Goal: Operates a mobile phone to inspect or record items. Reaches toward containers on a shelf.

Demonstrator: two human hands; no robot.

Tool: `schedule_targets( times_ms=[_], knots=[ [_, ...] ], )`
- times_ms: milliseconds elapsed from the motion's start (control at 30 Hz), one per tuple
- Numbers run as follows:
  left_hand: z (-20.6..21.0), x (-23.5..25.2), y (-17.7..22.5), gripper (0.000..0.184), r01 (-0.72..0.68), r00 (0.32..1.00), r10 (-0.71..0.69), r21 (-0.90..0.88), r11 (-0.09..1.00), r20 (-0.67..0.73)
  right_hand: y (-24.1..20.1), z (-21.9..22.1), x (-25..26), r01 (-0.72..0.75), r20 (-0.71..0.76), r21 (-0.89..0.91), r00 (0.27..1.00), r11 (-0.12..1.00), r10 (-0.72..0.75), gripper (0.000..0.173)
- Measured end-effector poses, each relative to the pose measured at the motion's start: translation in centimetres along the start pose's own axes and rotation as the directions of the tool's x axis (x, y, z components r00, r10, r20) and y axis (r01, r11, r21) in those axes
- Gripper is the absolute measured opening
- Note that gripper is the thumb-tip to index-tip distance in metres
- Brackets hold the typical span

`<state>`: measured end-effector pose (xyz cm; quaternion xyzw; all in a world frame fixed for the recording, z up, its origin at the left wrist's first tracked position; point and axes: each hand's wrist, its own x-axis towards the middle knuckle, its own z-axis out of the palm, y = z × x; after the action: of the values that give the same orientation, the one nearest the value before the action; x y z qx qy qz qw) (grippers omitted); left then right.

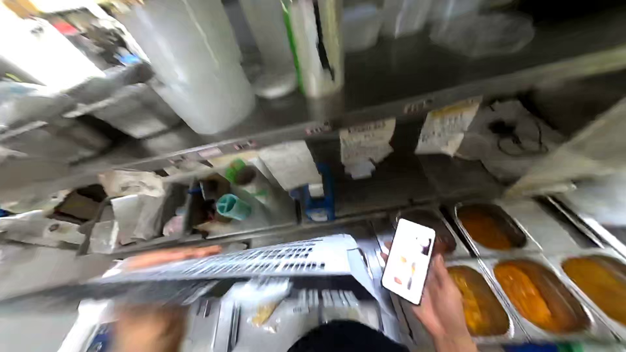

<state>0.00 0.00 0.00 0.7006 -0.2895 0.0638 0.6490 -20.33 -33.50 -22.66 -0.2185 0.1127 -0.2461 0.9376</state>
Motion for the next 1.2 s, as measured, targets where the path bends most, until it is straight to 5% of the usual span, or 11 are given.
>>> schedule_targets(
  times_ms=[133, 333, 433, 567, 633, 700, 800, 867, 1100, 1200],
  knots=[
    [7.1, -6.6, -19.1, 0.026, 0.446, 0.893, -0.441, 0.035, 0.894, -0.090, -1.6, -1.2, -1.3, 0.016, -0.139, -0.104, 0.990, 0.994, -0.030, 0.068],
    [12.7, -7.1, -29.5, 0.023, 0.515, 0.826, -0.549, 0.225, 0.827, 0.125, -2.6, -1.2, -3.5, 0.054, -0.147, -0.156, 0.986, 0.986, -0.077, 0.065],
    [13.6, -6.3, -31.1, 0.030, 0.499, 0.817, -0.549, 0.261, 0.826, 0.177, -2.0, -0.9, -4.1, 0.051, -0.145, -0.143, 0.987, 0.988, -0.072, 0.065],
    [14.0, -6.5, -31.6, 0.057, 0.498, 0.840, -0.542, 0.423, 0.757, -0.018, -0.5, -0.3, -4.7, 0.008, -0.158, -0.127, 0.987, 0.992, -0.028, 0.067],
    [13.7, -8.9, -30.8, 0.055, 0.360, 0.899, -0.437, 0.612, 0.705, -0.026, 0.2, -0.1, -4.8, -0.014, -0.156, -0.108, 0.988, 0.994, -0.003, 0.068],
    [13.8, -12.1, -29.4, 0.045, 0.064, 0.928, -0.299, 0.698, 0.713, 0.220, 1.0, 0.3, -4.7, -0.044, -0.177, -0.121, 0.984, 0.992, 0.022, 0.068],
    [15.2, -17.2, -29.8, 0.062, -0.320, 0.713, -0.228, 0.597, 0.736, 0.663, 2.1, 1.3, -3.9, -0.113, -0.196, -0.169, 0.977, 0.979, 0.079, 0.067],
    [16.4, -19.9, -31.2, 0.085, -0.373, 0.612, -0.306, 0.608, 0.701, 0.729, 2.8, 2.3, -3.5, -0.167, -0.182, -0.204, 0.975, 0.965, 0.130, 0.068],
    [18.5, -18.7, -32.7, 0.094, -0.297, 0.561, -0.429, 0.656, 0.694, 0.708, 5.6, 4.5, -3.3, -0.258, -0.079, -0.222, 0.966, 0.940, 0.246, 0.054],
    [18.3, -17.3, -31.1, 0.099, -0.293, 0.515, -0.459, 0.652, 0.700, 0.724, 6.7, 5.0, -3.6, -0.255, 0.002, -0.195, 0.965, 0.947, 0.261, 0.070]
  ],
)
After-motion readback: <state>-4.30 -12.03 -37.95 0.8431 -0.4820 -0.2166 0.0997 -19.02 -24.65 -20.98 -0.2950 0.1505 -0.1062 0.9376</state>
